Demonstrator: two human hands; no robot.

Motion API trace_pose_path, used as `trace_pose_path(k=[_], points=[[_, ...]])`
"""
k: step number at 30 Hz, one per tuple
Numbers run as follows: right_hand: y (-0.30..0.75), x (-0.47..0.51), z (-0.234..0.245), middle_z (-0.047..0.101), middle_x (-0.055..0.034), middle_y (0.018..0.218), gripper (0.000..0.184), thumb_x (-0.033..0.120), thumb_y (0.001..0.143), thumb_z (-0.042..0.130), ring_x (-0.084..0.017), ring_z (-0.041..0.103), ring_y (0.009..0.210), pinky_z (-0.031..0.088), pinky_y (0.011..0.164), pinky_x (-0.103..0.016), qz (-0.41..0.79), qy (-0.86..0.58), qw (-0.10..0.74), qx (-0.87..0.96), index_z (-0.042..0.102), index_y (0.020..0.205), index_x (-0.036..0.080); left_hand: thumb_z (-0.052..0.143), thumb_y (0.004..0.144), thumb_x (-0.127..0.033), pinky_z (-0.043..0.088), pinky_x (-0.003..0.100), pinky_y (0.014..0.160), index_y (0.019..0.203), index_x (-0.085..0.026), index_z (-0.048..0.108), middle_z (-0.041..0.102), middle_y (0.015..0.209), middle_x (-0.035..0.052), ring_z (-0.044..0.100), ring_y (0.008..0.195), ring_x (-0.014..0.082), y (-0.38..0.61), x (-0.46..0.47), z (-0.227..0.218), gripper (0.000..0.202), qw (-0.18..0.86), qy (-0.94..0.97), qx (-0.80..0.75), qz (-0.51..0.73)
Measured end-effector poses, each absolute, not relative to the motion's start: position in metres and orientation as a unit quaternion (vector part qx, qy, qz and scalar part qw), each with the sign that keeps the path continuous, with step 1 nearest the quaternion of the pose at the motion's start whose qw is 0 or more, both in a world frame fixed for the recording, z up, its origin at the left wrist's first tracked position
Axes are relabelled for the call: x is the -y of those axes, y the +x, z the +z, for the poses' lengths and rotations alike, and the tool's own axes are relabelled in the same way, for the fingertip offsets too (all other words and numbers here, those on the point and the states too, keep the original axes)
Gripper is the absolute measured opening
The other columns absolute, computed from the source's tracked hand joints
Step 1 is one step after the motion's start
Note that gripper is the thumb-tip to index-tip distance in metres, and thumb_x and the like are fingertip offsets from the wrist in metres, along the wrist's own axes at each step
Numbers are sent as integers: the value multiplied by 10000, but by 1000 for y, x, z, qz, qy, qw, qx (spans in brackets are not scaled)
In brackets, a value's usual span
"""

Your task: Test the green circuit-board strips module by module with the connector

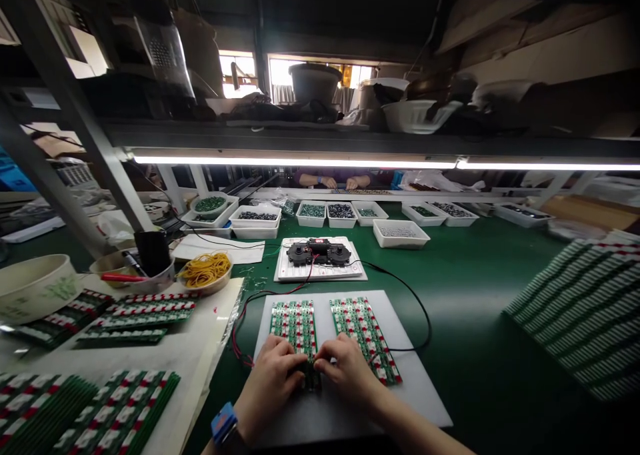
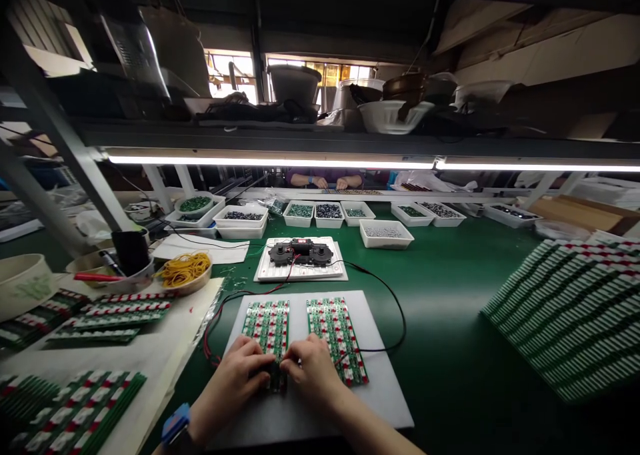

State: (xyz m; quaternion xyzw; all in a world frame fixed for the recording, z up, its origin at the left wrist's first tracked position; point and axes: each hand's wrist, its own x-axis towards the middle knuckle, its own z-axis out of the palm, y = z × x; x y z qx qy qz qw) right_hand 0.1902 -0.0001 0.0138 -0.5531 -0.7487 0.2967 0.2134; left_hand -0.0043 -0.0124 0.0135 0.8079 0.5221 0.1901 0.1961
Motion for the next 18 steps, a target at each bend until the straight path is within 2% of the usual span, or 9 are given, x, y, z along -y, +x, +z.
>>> trace_pose_path(k=[4, 11, 18], points=[[188, -3, 12, 720, 11, 806, 117, 175, 852, 656, -180, 575, 898, 309, 879, -310, 300, -554, 204, 749, 719, 759, 209, 671, 813, -128, 432, 353, 915, 1001, -266, 755, 649, 886, 31, 511, 988, 230, -4, 11, 13, 248, 203, 804, -531, 172], [186, -6, 18, 712, -7, 833, 92, 191, 839, 656, -194, 578, 923, 313, 861, -306, 304, -562, 177, 749, 718, 775, 214, 658, 808, -109, 420, 360, 924, 985, -259, 758, 645, 877, 28, 514, 987, 230, -2, 11, 13, 252, 214, 794, -542, 175], [177, -9, 17, 700, -48, 841, 173, 379, 824, 687, -236, 575, 911, 325, 836, -325, 270, -604, 144, 736, 717, 799, 210, 634, 810, -119, 420, 361, 912, 920, -259, 746, 636, 878, 19, 521, 968, 222, -1, 12, 13, 211, 224, 787, -545, 182]])
